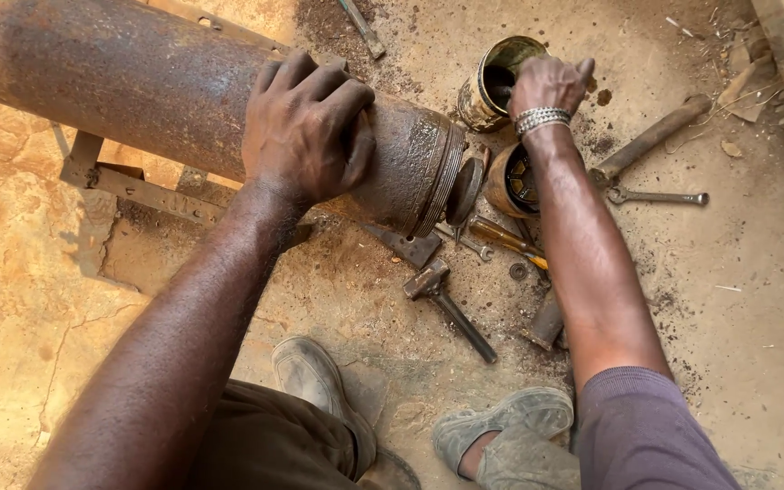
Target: The person is repairing a large metal pipe. They use a hammer and chisel to remove a metal ring, then use a wrench to tighten a fitting onto the pipe. Finally, they use a hammer to secure the fitting in place.
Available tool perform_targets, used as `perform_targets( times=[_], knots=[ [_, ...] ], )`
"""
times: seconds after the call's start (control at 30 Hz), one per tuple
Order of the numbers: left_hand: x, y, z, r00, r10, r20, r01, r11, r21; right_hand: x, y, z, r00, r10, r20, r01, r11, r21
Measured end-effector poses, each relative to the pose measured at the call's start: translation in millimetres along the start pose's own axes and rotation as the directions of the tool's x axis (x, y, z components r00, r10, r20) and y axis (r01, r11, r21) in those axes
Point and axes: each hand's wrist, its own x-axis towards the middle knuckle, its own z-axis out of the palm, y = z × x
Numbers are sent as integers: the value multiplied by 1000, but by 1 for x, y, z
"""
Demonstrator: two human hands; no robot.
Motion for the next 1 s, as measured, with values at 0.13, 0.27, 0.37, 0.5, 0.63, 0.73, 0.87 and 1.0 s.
perform_targets(
  times=[0.13,0.27,0.37,0.5,0.63,0.73,0.87,1.0],
  knots=[
    [2,3,0,1000,-8,-9,8,999,34,-40,37,-31,962,268,45,-254,825,505],
    [1,7,2,1000,18,-23,-16,998,61,-68,64,-31,817,421,394,-571,497,653],
    [1,7,3,1000,23,-18,-22,997,78,-75,66,-9,795,461,394,-592,446,671],
    [3,6,2,1000,-4,10,4,998,67,-78,64,3,842,428,328,-484,333,809],
    [3,7,2,998,-7,-61,14,994,110,-84,76,-17,855,423,301,-414,206,887],
    [2,6,4,989,-105,100,106,994,1,-106,86,-63,932,331,147,-230,230,946],
    [4,2,9,998,-16,-67,21,997,70,-148,90,-137,992,109,-64,16,391,920],
    [6,3,11,998,-31,-55,39,988,151,-182,74,-186,942,-88,-323,295,675,677]
  ],
)
